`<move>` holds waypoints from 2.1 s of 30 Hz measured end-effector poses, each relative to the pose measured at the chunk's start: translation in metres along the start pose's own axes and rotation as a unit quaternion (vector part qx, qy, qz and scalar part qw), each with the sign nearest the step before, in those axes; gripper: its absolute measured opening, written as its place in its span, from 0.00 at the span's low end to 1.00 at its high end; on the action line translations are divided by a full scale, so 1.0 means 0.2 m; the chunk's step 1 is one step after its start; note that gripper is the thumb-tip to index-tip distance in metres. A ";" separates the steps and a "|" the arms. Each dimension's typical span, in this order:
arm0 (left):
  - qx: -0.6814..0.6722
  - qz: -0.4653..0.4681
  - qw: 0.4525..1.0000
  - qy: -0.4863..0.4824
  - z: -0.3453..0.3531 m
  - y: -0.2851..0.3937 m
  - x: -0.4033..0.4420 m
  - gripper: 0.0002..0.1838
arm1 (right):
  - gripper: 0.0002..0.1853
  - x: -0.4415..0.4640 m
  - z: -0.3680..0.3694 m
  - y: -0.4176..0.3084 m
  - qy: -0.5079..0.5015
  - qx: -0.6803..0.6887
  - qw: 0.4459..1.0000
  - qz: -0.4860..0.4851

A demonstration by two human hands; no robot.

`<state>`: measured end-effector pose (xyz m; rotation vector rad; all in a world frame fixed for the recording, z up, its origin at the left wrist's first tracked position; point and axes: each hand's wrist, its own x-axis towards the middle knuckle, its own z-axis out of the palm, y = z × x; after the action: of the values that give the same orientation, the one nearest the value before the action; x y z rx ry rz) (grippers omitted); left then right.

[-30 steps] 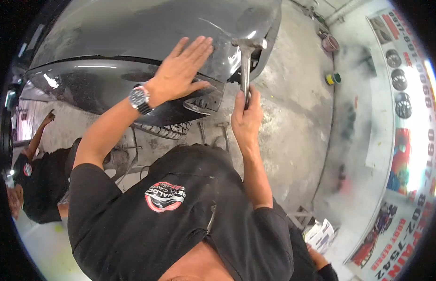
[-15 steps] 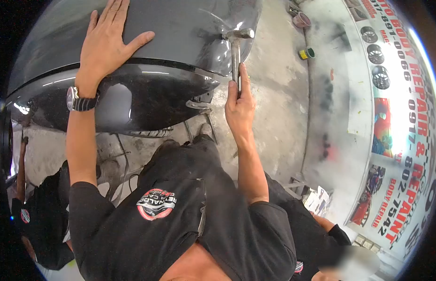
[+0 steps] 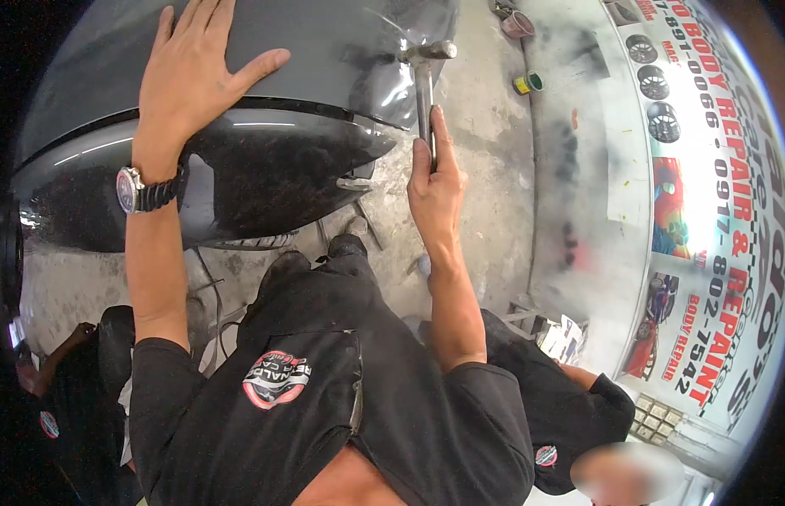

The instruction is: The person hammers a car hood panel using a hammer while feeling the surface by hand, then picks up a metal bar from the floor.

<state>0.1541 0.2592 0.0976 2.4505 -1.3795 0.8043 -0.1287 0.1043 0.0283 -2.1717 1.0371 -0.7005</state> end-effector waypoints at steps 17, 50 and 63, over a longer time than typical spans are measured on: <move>0.007 -0.012 0.999 -0.030 -0.01 0.02 0.01 0.60 | 0.30 -0.01 0.03 0.04 0.165 0.162 0.973 -0.013; -0.026 -0.019 0.999 -0.005 -0.01 0.02 0.02 0.58 | 0.28 -0.03 -0.02 -0.05 0.138 0.190 0.971 0.038; -0.014 -0.019 0.999 -0.023 0.00 0.03 0.02 0.59 | 0.31 -0.03 0.04 0.00 0.052 0.139 0.987 0.067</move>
<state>0.1503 0.2535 0.1000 2.4810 -1.3447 0.7204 -0.1265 0.1111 0.0218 -1.8254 1.0580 -0.8475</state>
